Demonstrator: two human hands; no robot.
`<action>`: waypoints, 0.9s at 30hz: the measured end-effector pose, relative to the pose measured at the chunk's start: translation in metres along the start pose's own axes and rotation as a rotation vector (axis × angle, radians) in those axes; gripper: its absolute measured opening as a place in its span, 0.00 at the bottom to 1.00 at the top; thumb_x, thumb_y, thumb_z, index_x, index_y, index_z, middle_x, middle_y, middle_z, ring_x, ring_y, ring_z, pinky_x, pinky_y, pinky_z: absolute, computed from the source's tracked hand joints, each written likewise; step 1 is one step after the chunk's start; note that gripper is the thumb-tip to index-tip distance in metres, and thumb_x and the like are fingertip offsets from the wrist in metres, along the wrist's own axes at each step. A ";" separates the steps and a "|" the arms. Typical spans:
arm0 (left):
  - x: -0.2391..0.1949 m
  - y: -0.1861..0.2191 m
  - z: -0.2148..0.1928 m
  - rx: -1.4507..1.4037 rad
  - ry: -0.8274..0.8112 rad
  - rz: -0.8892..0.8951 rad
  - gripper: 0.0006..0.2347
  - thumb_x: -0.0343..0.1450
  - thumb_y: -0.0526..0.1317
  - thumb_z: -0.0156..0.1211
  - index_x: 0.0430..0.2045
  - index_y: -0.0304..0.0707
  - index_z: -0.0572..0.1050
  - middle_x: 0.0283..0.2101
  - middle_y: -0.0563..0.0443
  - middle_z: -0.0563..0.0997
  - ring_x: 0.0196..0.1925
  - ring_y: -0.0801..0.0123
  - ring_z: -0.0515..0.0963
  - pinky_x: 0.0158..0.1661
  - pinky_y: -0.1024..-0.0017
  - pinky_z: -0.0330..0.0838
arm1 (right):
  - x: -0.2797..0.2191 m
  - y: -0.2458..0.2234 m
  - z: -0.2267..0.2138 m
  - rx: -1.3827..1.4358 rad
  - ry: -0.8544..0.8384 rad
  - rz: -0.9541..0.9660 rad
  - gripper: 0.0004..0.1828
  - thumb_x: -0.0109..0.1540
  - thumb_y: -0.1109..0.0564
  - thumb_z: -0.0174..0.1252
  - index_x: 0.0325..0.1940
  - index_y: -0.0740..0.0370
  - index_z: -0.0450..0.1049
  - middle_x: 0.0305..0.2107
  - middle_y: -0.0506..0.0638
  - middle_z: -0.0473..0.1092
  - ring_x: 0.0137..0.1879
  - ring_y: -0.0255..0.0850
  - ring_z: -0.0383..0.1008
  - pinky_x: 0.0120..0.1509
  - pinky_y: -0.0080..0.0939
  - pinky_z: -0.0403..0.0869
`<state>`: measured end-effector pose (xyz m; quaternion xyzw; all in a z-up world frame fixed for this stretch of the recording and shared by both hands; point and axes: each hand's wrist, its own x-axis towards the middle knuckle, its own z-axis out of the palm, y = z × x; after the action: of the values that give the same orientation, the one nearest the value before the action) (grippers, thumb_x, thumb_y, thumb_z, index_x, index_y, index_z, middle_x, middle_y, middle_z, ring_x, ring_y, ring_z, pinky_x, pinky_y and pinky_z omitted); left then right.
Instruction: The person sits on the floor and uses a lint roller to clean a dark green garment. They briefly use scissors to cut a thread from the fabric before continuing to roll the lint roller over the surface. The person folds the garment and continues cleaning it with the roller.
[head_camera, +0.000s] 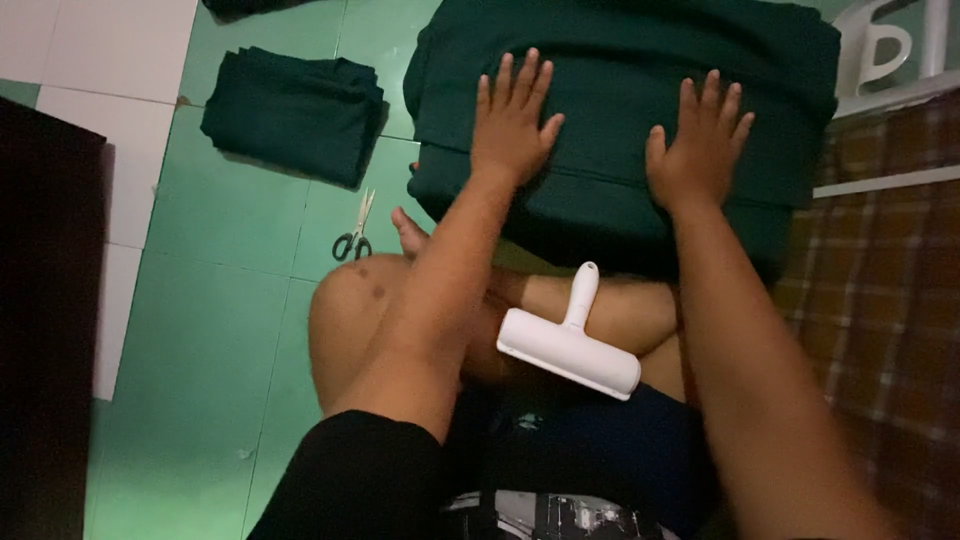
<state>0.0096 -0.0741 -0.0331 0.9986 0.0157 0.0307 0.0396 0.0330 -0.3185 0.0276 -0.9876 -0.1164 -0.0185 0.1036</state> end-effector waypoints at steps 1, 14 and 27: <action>-0.004 -0.010 -0.011 0.000 0.001 -0.001 0.30 0.85 0.61 0.42 0.79 0.54 0.41 0.80 0.53 0.36 0.81 0.53 0.34 0.77 0.49 0.35 | 0.000 0.000 0.000 0.000 0.000 -0.001 0.34 0.73 0.50 0.48 0.82 0.60 0.50 0.78 0.61 0.41 0.81 0.59 0.33 0.80 0.67 0.36; -0.085 -0.183 -0.063 -0.894 -0.167 -0.619 0.12 0.77 0.44 0.52 0.51 0.44 0.77 0.52 0.49 0.81 0.52 0.64 0.81 0.51 0.62 0.74 | -0.002 -0.003 -0.014 0.074 -0.023 -0.052 0.33 0.72 0.52 0.49 0.80 0.64 0.53 0.77 0.64 0.44 0.80 0.62 0.36 0.78 0.69 0.37; -0.061 -0.171 -0.030 -0.923 -0.140 -0.337 0.07 0.77 0.42 0.55 0.36 0.44 0.79 0.37 0.51 0.84 0.38 0.67 0.83 0.43 0.63 0.76 | -0.003 -0.009 -0.020 0.032 -0.041 -0.016 0.32 0.74 0.52 0.48 0.81 0.64 0.52 0.77 0.64 0.42 0.80 0.61 0.34 0.79 0.67 0.37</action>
<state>-0.0580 0.0968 -0.0211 0.8601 0.1591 -0.0395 0.4830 0.0276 -0.3145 0.0486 -0.9850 -0.1265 0.0029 0.1170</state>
